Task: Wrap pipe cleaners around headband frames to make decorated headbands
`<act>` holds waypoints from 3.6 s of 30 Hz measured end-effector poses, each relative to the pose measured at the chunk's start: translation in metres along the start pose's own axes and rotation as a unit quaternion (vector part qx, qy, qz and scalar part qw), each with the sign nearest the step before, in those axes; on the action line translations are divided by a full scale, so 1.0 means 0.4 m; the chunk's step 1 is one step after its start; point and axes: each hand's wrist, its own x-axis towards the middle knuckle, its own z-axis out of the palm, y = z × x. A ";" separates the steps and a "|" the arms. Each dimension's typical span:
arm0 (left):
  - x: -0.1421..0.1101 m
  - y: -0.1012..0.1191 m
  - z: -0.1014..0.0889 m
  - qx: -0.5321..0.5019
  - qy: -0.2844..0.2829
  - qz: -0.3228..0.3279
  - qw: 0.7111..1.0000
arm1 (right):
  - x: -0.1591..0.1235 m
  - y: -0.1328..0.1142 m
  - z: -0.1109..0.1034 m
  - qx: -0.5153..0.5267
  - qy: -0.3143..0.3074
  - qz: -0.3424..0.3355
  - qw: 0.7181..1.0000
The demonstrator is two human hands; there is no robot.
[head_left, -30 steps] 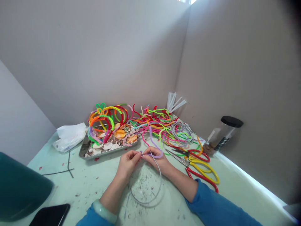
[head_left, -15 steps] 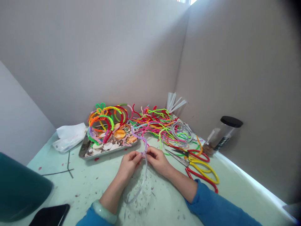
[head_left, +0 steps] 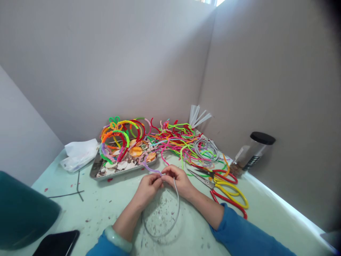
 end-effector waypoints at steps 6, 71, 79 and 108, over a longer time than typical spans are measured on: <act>0.009 -0.031 0.001 0.058 0.018 0.064 0.996 | 0.006 -0.010 0.001 0.027 0.005 0.043 0.999; 0.009 -0.021 0.001 0.178 0.084 0.039 0.980 | -0.007 -0.010 -0.001 -0.126 -0.028 -0.039 0.991; 0.019 -0.048 0.001 0.119 0.089 0.045 0.988 | -0.009 -0.022 -0.002 -0.112 -0.025 -0.030 0.993; 0.021 -0.046 -0.003 0.078 0.092 0.007 0.993 | -0.008 -0.033 -0.003 -0.116 -0.032 -0.035 0.992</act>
